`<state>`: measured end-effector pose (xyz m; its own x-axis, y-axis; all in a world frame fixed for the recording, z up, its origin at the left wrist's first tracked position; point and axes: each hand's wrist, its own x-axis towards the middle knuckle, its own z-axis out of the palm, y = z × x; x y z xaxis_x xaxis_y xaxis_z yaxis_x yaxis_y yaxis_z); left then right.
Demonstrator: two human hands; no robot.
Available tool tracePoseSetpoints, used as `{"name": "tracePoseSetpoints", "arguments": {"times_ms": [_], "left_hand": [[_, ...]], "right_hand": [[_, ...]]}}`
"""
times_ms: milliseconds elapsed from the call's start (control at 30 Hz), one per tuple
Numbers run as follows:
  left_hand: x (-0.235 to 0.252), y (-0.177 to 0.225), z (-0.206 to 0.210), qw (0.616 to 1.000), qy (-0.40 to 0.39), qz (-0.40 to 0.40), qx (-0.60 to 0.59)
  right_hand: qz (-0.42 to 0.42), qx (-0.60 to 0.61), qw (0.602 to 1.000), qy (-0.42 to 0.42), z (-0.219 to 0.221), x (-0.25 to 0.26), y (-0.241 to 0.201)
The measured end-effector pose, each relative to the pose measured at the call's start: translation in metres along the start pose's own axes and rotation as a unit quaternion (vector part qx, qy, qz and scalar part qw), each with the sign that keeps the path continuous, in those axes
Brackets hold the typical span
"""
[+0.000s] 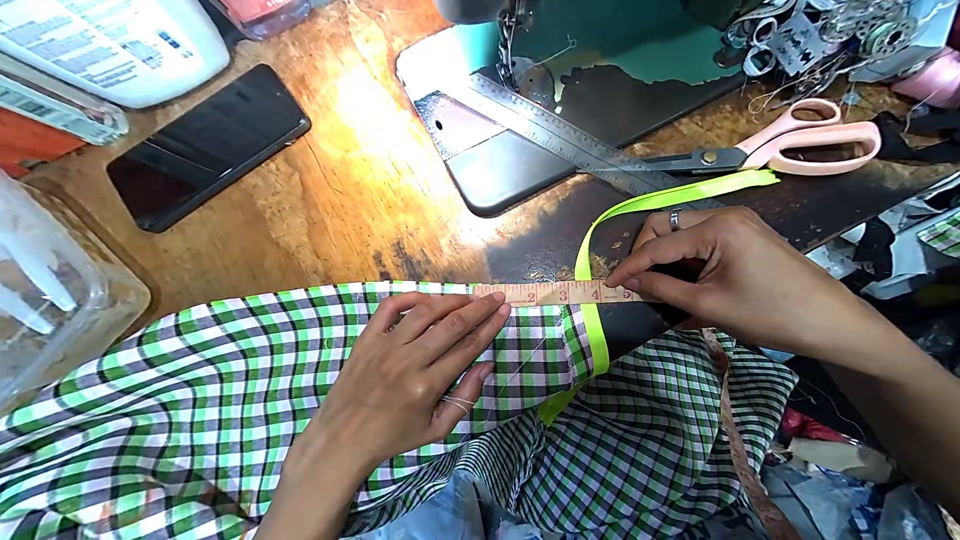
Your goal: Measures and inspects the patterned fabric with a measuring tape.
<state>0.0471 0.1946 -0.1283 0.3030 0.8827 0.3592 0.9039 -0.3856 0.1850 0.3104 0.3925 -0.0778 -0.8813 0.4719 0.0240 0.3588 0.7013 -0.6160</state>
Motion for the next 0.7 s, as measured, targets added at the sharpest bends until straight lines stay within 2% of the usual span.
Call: {"name": "tracePoseSetpoints", "arguments": {"times_ms": [300,700], "left_hand": [[-0.0001,0.0070,-0.0015,0.995,0.023,0.004,0.093],[-0.0009,0.0070,-0.0014,0.995,0.029,0.003,0.093]], "right_hand": [[-0.002,-0.001,1.000,0.004,0.0011,0.0001,0.0009],[0.004,0.002,1.000,0.001,0.0005,-0.0001,0.0000]]}}
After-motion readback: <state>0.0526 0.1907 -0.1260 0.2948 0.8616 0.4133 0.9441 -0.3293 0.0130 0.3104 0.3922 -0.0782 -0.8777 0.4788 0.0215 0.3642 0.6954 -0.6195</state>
